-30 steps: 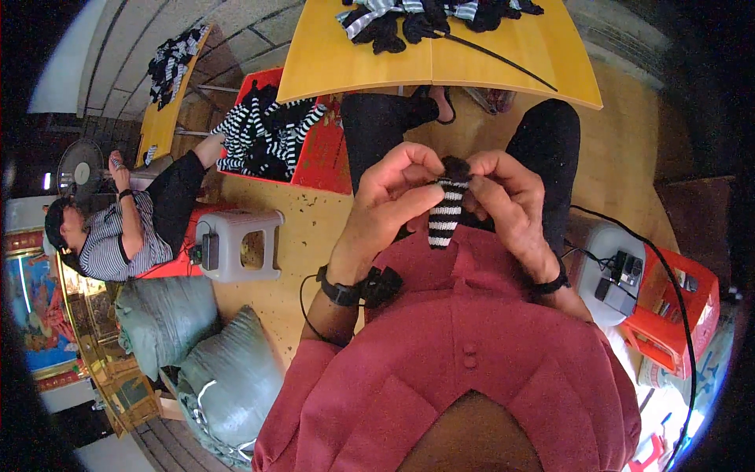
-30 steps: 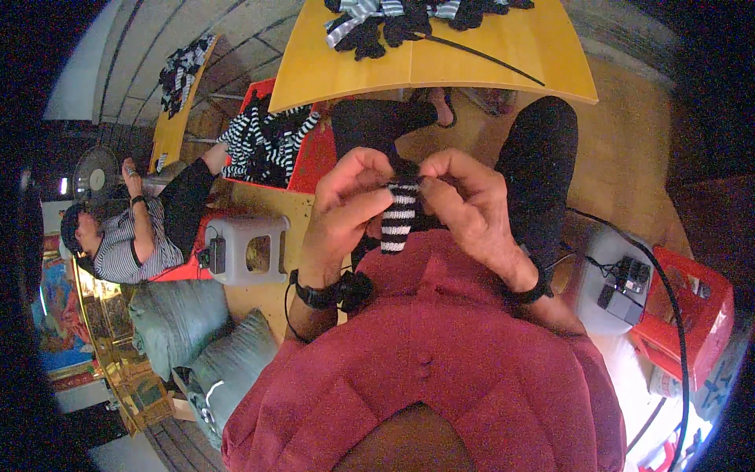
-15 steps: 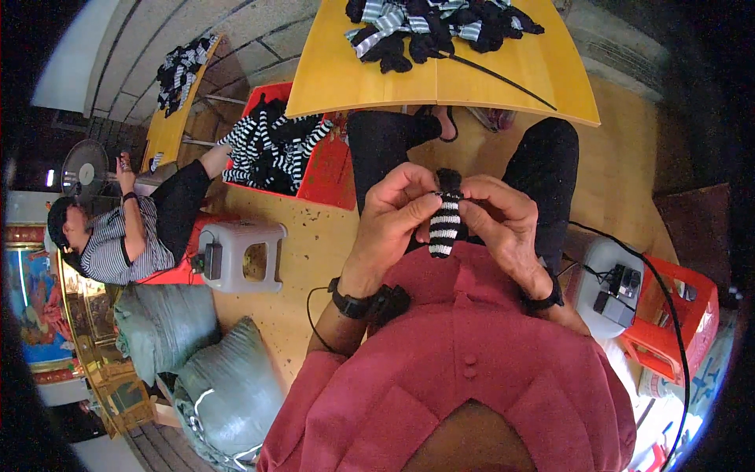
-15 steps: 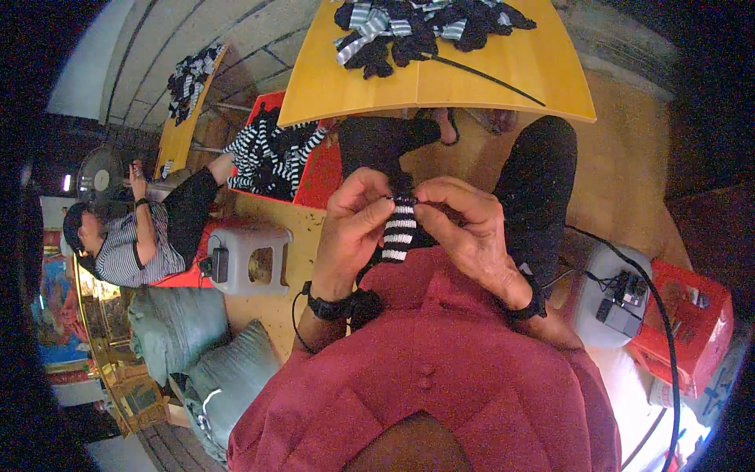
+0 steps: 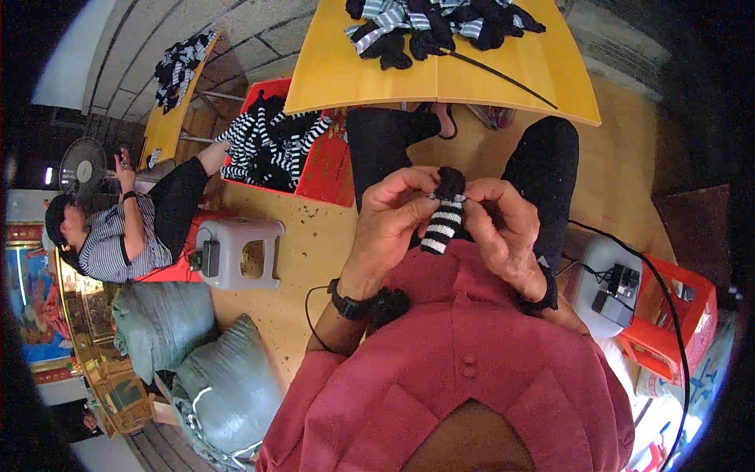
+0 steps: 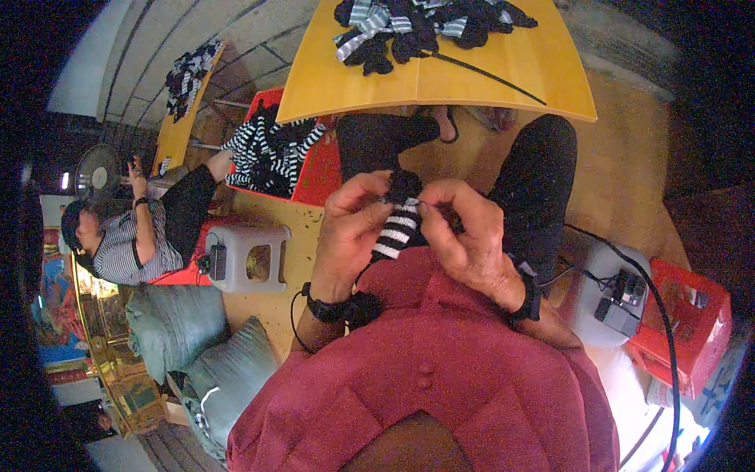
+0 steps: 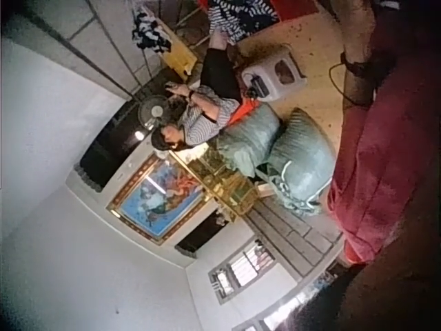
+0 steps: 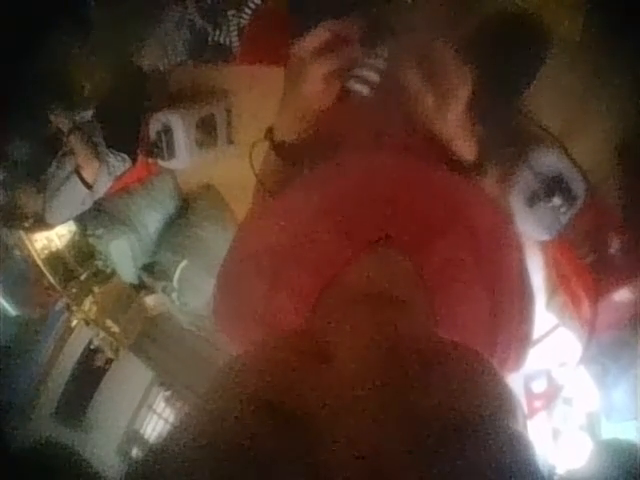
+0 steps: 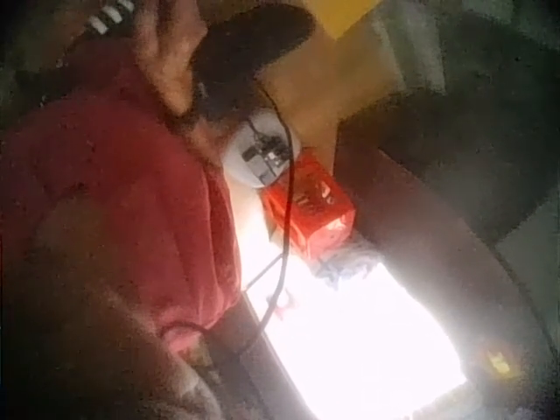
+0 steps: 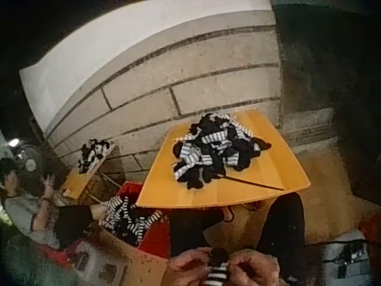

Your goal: Handling and assembling small striped fabric pieces using a metal rod tool.

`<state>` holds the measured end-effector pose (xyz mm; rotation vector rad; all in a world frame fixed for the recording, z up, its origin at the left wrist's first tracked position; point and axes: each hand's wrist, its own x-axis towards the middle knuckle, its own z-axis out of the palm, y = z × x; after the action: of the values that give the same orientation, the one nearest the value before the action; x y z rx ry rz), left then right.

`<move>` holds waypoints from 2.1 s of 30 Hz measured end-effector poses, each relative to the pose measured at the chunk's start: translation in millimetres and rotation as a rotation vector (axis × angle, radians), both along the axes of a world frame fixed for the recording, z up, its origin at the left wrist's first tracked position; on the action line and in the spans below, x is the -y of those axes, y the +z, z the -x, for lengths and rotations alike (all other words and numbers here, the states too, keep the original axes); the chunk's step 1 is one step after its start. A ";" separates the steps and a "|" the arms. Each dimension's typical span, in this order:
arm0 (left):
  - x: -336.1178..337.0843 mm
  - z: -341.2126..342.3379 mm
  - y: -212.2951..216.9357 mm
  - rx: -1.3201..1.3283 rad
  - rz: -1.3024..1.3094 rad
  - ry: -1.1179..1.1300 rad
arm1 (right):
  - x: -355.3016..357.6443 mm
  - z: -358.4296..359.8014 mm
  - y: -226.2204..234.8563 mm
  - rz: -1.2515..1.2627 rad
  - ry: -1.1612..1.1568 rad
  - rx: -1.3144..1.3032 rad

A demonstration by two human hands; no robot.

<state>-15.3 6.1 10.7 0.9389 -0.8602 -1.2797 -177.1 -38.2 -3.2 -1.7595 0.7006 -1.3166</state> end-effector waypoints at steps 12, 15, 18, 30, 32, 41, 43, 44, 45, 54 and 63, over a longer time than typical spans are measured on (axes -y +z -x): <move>0.1 -7.9 -14.0 -0.536 -0.066 -0.288 | -2.0 -9.7 0.7 0.037 -0.058 0.018; -3.3 5.6 -0.4 -0.469 -0.121 -0.121 | -2.5 -11.3 0.4 -0.142 0.058 0.165; -7.5 -0.6 7.9 -0.362 -0.142 -0.276 | -9.6 -8.3 4.7 -0.259 0.154 0.260; -6.2 -2.6 8.3 -0.174 -0.092 -0.137 | -5.2 -0.1 11.4 0.175 0.075 0.023; -5.7 -0.2 7.3 -0.100 -0.073 -0.077 | -5.1 -2.1 13.9 0.196 0.045 -0.021; -3.5 0.3 2.8 0.145 -0.050 -0.102 | 4.5 3.3 15.0 0.155 0.116 -0.127; -2.6 -1.6 -1.0 0.190 -0.038 -0.122 | 4.4 6.4 16.8 0.132 0.141 -0.219; -2.7 -2.4 -2.2 0.235 -0.024 -0.140 | 3.4 5.7 15.7 0.130 0.140 -0.219; -2.8 -2.5 -1.6 0.236 -0.024 -0.140 | 2.5 3.8 13.4 0.165 0.100 -0.197; -5.0 -7.3 9.6 0.282 -0.183 -0.226 | 8.6 1.2 5.6 0.292 0.041 -0.119; -1.0 -1.7 -14.3 -0.299 -0.138 -0.245 | 10.1 -0.5 -1.9 -0.056 0.171 -0.116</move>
<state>-13.6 7.0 -3.6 0.7386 -0.6714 -1.6604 -176.6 -48.4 -5.2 -1.8183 0.6287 -1.0779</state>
